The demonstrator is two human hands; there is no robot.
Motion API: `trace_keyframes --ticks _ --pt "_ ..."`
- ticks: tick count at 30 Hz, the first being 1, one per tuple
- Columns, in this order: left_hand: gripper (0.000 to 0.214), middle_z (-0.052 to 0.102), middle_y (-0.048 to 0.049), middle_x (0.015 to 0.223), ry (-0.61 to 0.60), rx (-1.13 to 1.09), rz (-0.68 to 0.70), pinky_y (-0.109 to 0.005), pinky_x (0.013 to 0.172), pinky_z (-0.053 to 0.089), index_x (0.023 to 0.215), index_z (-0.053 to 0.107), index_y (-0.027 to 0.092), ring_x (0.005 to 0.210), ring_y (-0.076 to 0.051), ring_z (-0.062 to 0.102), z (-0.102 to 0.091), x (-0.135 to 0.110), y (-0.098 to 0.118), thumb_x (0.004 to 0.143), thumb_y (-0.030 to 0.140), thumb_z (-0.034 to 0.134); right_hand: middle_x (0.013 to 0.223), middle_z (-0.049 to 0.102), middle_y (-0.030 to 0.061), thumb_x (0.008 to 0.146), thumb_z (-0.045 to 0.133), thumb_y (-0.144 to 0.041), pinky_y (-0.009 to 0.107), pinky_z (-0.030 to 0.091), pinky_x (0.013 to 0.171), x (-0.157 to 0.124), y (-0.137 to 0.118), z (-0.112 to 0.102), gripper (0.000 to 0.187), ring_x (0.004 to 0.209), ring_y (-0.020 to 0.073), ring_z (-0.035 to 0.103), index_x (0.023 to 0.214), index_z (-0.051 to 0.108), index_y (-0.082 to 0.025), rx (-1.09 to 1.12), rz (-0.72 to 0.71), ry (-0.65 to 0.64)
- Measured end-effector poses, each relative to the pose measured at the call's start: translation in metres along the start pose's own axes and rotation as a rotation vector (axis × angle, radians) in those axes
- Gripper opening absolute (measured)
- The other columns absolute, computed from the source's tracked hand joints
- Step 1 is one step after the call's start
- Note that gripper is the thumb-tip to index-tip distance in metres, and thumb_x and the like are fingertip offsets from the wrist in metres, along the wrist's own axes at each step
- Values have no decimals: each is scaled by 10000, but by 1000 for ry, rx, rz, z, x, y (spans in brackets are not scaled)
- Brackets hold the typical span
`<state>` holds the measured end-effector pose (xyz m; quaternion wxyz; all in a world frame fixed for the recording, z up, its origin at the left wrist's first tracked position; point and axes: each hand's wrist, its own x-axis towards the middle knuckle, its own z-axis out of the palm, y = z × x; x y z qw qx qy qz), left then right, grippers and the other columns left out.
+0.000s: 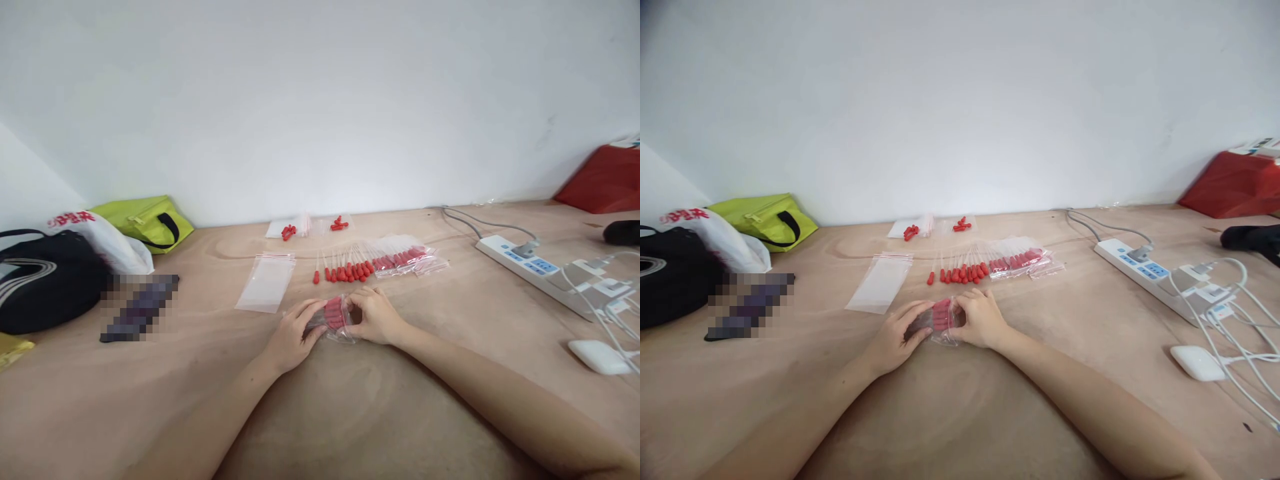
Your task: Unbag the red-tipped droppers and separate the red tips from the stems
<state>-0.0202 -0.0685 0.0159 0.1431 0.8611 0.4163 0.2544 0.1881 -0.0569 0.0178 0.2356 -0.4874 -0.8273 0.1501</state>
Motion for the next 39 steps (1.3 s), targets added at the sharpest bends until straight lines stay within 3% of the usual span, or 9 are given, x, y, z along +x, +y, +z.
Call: trace_keyframes --ticks 8,17,25,29,33,36,39 --pt "287 562 -59 1079 32 -4 -15 -348 871 443 1071 478 203 1011 -190 529 -1 0 -2 796 269 522 741 575 -2 596 706 -427 293 237 687 -2 3 1 264 776 160 466 661 593 -198 -13 -5 20" --pt "281 564 -50 1051 -17 -63 -47 -334 843 450 1072 480 211 975 -180 540 -5 0 -2 805 291 517 720 573 -28 522 725 -278 316 293 747 0 14 0 207 751 148 488 633 574 -190 148 27 -17" --pt "262 570 -45 1030 -8 -68 -69 -349 838 454 1045 494 214 955 -182 547 -6 0 -2 797 291 526 716 575 -31 597 656 -193 279 379 704 -5 23 -5 229 682 114 505 805 560 -194 262 -67 -60" --pt "266 563 -47 1044 -7 -68 -69 -350 844 453 1052 493 217 971 -185 542 -6 -1 -3 797 286 523 639 545 -34 685 606 -234 211 370 521 -4 26 -6 98 551 80 465 757 566 -180 476 -13 -164" --pt "269 556 -50 1060 -7 -71 -92 -353 853 451 1052 498 212 981 -186 538 -10 -4 -5 796 290 522 665 582 -18 677 649 -347 213 395 500 -3 47 -23 221 543 82 503 800 591 -172 746 93 -196" --pt "277 560 -45 1050 -5 -75 -106 -351 847 458 1055 499 218 979 -185 540 -13 -5 -6 790 293 527 689 623 -3 639 682 -396 252 451 569 -1 69 -43 303 580 101 552 842 619 -181 853 173 -97" --pt "281 563 -43 1046 -16 -79 -114 -356 846 459 1058 503 219 978 -187 539 -14 -6 -7 787 288 528 802 659 24 631 680 -438 287 477 659 7 82 -61 352 672 121 591 881 631 -195 899 209 148"
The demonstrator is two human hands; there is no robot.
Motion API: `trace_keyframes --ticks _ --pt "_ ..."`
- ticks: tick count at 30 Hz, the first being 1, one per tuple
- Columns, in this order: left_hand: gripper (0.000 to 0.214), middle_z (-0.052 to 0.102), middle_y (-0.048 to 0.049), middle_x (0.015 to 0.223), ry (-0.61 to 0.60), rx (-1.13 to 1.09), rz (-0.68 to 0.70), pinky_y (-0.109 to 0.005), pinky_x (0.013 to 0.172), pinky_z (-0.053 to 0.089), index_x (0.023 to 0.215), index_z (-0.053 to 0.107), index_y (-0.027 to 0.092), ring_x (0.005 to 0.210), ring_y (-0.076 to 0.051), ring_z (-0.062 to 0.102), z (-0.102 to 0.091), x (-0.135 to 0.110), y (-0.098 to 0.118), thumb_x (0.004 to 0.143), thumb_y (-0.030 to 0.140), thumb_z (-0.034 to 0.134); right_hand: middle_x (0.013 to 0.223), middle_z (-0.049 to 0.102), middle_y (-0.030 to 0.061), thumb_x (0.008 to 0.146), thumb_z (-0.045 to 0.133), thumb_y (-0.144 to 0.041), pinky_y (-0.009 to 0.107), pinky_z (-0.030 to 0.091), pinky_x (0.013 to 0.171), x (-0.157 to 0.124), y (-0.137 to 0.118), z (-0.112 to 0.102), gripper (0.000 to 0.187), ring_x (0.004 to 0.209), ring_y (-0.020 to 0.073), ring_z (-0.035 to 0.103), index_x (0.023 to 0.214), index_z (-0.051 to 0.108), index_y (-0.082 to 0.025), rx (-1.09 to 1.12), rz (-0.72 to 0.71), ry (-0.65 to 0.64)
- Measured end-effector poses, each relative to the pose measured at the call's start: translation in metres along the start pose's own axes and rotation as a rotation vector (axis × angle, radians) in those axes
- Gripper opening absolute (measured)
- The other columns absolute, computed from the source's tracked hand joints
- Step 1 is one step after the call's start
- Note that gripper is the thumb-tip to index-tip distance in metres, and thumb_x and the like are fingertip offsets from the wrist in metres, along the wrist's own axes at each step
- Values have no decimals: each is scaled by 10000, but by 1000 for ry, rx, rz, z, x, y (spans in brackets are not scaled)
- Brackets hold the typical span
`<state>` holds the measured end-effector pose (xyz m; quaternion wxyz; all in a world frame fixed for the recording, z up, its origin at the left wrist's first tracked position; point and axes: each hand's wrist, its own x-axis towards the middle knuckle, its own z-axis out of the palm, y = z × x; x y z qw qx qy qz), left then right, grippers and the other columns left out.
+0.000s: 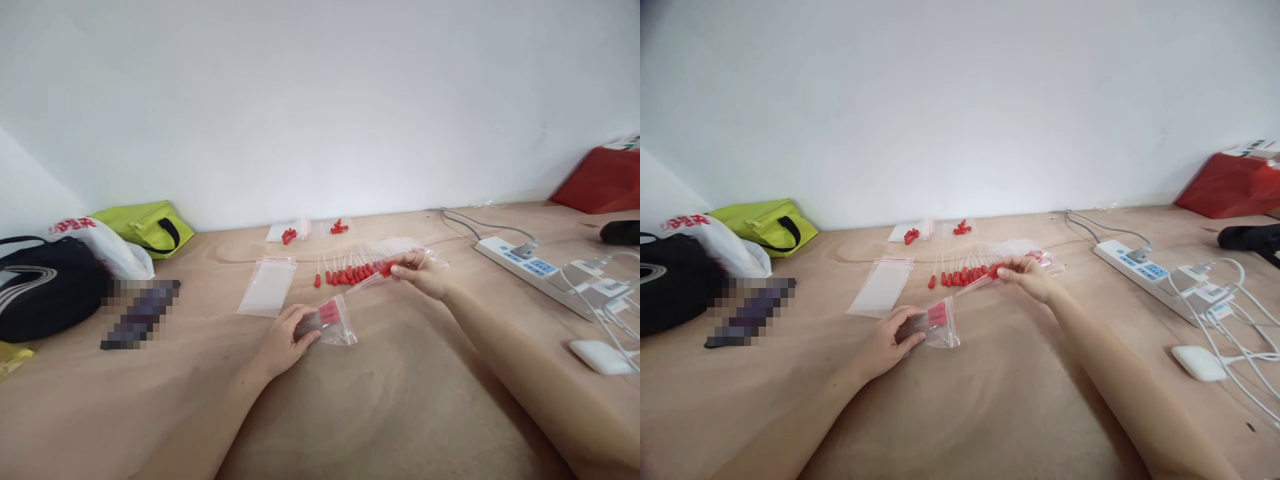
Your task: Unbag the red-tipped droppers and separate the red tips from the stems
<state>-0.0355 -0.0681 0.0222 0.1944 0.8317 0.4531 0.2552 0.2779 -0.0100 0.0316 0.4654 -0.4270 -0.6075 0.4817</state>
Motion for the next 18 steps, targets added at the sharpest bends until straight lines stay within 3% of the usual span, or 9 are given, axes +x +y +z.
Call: trace_keyframes --ticks 3,7,10,12,18 --pt "279 563 -45 1050 0 -2 2 -361 854 454 1054 509 214 982 -188 536 1 1 -1 784 280 530 876 663 45 681 629 -462 325 486 716 16 -5 5 380 775 156 606 958 612 -203 1 -113 149" --pt "270 565 -47 1050 14 7 14 -347 850 454 1037 517 208 977 -186 541 2 0 -1 780 288 535 883 653 54 736 590 -374 353 476 779 38 -1 47 266 826 181 595 939 628 -206 -324 -332 313" --pt "272 562 -51 1055 15 17 22 -344 849 453 1035 519 204 979 -188 540 2 0 -2 779 293 538 974 620 64 814 496 -250 321 447 834 49 10 81 190 915 172 564 945 627 -211 -590 -495 222" --pt "271 561 -53 1053 11 20 25 -343 846 453 1035 521 203 978 -189 540 1 -1 -2 780 293 537 974 604 80 840 442 -192 303 438 820 52 16 95 213 925 171 546 951 623 -192 -748 -528 143" --pt "256 563 -55 1035 12 12 31 -344 847 453 1021 520 199 963 -185 545 2 -1 -2 781 287 536 926 572 88 861 406 -166 281 402 760 47 19 101 214 857 169 511 895 617 -165 -1058 -528 -62"
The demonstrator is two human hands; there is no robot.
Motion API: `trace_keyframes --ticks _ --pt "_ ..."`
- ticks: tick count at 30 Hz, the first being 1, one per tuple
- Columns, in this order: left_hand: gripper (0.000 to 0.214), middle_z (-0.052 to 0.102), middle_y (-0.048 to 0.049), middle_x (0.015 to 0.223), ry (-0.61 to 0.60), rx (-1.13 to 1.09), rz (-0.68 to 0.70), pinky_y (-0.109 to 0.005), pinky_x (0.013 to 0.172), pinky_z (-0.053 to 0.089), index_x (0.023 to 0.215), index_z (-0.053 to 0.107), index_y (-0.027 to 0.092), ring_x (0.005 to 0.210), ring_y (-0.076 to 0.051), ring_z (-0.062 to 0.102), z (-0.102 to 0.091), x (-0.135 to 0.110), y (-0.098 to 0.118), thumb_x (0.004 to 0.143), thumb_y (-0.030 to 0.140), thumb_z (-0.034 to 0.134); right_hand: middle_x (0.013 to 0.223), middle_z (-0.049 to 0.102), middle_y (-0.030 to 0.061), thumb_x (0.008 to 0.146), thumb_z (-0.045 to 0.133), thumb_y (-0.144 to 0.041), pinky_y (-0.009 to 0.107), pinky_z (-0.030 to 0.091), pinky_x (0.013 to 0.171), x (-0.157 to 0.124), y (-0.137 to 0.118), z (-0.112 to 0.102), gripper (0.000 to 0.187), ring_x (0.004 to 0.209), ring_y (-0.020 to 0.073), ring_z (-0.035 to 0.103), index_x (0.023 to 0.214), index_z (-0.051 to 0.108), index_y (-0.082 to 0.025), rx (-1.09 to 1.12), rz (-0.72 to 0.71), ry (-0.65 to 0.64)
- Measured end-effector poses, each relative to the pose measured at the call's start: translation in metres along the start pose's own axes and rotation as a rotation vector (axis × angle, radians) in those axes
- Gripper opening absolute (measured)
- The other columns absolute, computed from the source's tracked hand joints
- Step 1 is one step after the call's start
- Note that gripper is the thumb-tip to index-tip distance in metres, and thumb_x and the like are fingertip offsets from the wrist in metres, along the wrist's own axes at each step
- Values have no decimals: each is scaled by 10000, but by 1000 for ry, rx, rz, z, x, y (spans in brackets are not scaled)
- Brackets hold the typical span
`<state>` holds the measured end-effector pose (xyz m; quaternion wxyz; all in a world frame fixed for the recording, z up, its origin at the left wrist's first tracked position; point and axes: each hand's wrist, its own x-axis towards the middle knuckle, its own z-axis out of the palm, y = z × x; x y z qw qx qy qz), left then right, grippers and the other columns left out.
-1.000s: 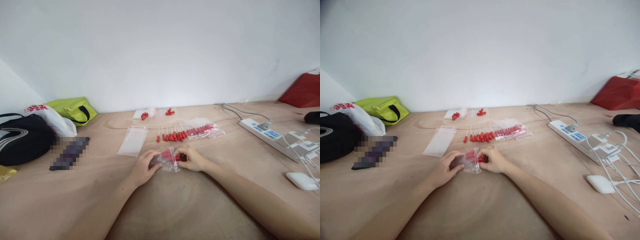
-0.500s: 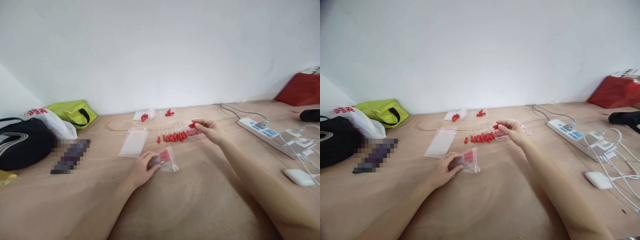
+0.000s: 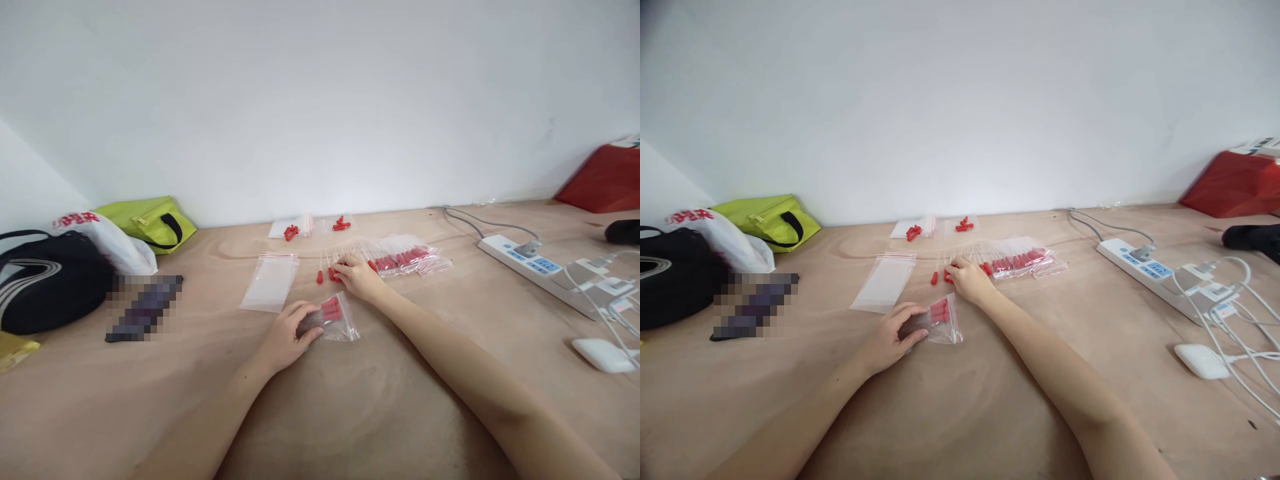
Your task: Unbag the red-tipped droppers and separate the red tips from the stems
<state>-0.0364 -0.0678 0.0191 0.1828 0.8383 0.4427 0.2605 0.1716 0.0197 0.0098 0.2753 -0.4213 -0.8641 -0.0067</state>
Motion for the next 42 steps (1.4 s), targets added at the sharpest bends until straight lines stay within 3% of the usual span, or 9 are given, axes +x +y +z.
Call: trace_keyframes --ticks 6,11,14,18,25,29,33,37,42 --pt "255 558 -51 1050 -2 -6 6 -334 839 455 1019 520 202 968 -181 543 0 0 1 777 276 541 976 566 83 858 438 -233 322 358 746 -8 -3 -8 196 912 203 495 981 584 -190 -79 -4 -49" --pt "267 555 -52 1061 -12 7 -6 -335 847 451 1026 519 205 976 -184 539 -1 -1 1 773 285 545 973 574 83 838 451 -214 329 347 749 -23 0 -11 212 901 198 510 1007 576 -191 -16 65 151" --pt "279 553 -52 1066 -11 15 -13 -337 852 449 1038 518 208 980 -187 538 -1 -1 1 772 287 546 856 596 62 811 483 -217 314 349 721 -43 0 -15 158 815 177 524 913 599 -183 92 116 252" --pt "283 552 -52 1070 -19 18 -10 -334 846 452 1045 515 212 983 -188 537 -1 -1 2 777 302 537 657 577 5 748 576 -242 294 332 673 -66 -9 -20 65 667 137 502 731 622 -199 269 145 125" --pt "285 539 -59 1089 -44 37 -7 -339 865 439 1052 514 206 999 -191 527 0 -1 2 784 300 527 672 588 -3 726 630 -346 300 261 690 -65 -31 -23 140 694 132 475 818 678 -252 210 113 -71" --pt "280 547 -55 1073 -49 31 -8 -332 849 445 1052 520 212 982 -187 535 -1 0 3 787 301 524 669 608 -1 692 656 -419 298 261 687 -63 -33 -22 323 705 147 488 962 645 -242 206 166 -73" --pt "293 572 -52 1043 -59 8 -26 -332 836 450 1053 517 208 953 -183 549 -3 1 5 781 316 537 694 615 -1 676 658 -453 300 261 690 -63 -35 -21 314 715 150 500 912 655 -246 239 171 -97" --pt "303 586 -48 1038 -58 -12 -45 -331 833 451 1053 515 205 946 -181 558 -3 1 4 771 312 549 793 626 15 601 704 -479 304 268 706 -61 -39 -21 516 770 165 513 1038 602 -224 280 165 -108" --pt "283 591 -45 1029 -55 -10 -37 -324 824 457 1036 528 213 945 -180 562 -1 1 4 780 334 530 735 616 -10 500 741 -515 294 259 694 -59 -43 -22 418 735 155 508 769 641 -211 293 234 -150"
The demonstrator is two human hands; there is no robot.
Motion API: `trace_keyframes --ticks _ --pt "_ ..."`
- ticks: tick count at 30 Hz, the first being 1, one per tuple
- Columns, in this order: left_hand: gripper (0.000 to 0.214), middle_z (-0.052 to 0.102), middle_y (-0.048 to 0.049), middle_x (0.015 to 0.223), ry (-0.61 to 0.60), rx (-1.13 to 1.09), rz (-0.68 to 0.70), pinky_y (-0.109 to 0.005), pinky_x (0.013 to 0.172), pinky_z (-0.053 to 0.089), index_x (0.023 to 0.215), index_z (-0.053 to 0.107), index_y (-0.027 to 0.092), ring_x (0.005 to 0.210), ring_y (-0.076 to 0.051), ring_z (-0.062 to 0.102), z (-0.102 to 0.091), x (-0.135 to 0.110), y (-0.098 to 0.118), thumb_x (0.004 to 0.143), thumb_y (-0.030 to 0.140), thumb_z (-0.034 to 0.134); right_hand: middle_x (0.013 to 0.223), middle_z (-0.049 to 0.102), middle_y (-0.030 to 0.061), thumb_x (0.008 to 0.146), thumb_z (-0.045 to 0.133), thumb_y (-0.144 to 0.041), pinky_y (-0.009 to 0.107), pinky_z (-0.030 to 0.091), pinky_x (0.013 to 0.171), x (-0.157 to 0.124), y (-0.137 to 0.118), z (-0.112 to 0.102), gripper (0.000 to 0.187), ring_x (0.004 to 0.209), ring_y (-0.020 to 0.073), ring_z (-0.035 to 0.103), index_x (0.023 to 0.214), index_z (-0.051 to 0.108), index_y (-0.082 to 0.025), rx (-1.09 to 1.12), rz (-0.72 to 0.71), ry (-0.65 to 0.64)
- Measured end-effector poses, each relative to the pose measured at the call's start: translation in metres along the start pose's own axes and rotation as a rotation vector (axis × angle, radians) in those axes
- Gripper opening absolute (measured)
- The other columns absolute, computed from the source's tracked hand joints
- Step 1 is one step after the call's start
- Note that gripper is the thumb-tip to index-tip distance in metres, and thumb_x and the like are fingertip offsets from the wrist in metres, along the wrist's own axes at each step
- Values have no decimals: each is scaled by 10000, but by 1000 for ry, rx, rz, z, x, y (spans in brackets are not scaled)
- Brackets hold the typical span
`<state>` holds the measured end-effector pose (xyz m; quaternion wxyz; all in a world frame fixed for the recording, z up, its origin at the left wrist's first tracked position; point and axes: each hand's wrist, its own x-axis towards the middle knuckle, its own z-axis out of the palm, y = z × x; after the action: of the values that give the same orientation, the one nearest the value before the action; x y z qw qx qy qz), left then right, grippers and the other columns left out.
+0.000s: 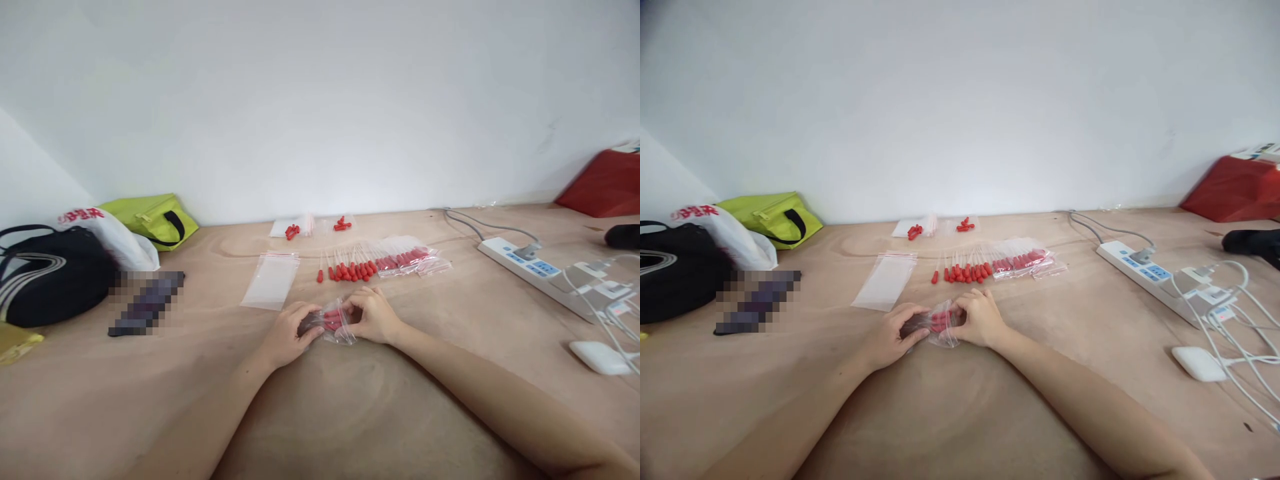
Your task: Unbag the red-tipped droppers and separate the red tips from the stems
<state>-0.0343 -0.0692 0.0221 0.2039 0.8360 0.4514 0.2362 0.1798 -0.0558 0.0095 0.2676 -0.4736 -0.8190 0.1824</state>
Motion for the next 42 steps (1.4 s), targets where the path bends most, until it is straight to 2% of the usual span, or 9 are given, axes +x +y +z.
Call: trace_keyframes --ticks 4,10,17,21,26,29,33,37,42 --pt "319 580 -53 1086 -26 16 1 -332 852 449 1070 510 212 986 -185 552 -1 -1 0 782 348 527 751 609 -17 509 760 -423 293 264 709 0 4 -4 358 741 148 504 743 609 -198 5 3 -16" --pt "437 490 -62 1262 -144 132 24 -429 994 335 1196 441 231 1203 -237 399 -5 -1 4 789 377 506 907 582 4 564 729 -438 328 271 768 2 9 -3 502 854 172 496 1015 589 -268 2 -70 -93" --pt "481 429 -56 1326 -217 200 59 -447 1055 239 1271 360 227 1245 -216 350 -6 0 6 827 391 445 798 544 -6 507 757 -368 325 312 756 4 8 -6 334 809 169 492 730 585 -189 -22 -21 -105" --pt "547 373 -47 1367 -257 222 85 -430 1076 198 1318 299 223 1283 -202 283 -5 -1 3 833 446 422 744 519 -4 583 690 -288 267 361 688 5 15 -16 206 719 130 491 667 546 -167 51 -102 -134" --pt "551 301 -14 1405 -271 248 125 -434 1077 177 1352 224 291 1305 -201 231 -4 -1 1 854 472 374 745 500 -2 560 718 -400 263 374 682 6 16 -19 306 722 134 486 676 556 -168 8 -164 -186" --pt "500 243 5 1427 -308 291 140 -445 1074 159 1328 270 343 1315 -216 195 -4 0 0 858 493 349 715 477 -15 556 722 -344 242 379 649 7 13 -20 270 672 109 475 610 532 -160 21 -138 -208" --pt "546 181 -15 1444 -340 350 123 -446 1076 127 1350 221 323 1327 -223 144 -5 1 0 853 528 318 680 479 -32 539 704 -228 202 370 544 8 18 -27 215 573 69 443 580 508 -148 148 -64 -260" --pt "611 154 -29 1448 -352 379 118 -465 1074 92 1364 182 298 1332 -240 106 -5 0 0 832 566 319 596 529 -51 564 707 -277 202 402 522 10 32 -36 239 557 80 493 686 548 -146 451 131 -390" --pt "644 136 -37 1451 -358 392 110 -457 1073 90 1367 174 286 1334 -237 100 -5 -1 0 818 585 328 776 610 -18 501 769 -309 224 477 582 12 44 -38 415 620 84 579 825 560 -155 880 285 -437"
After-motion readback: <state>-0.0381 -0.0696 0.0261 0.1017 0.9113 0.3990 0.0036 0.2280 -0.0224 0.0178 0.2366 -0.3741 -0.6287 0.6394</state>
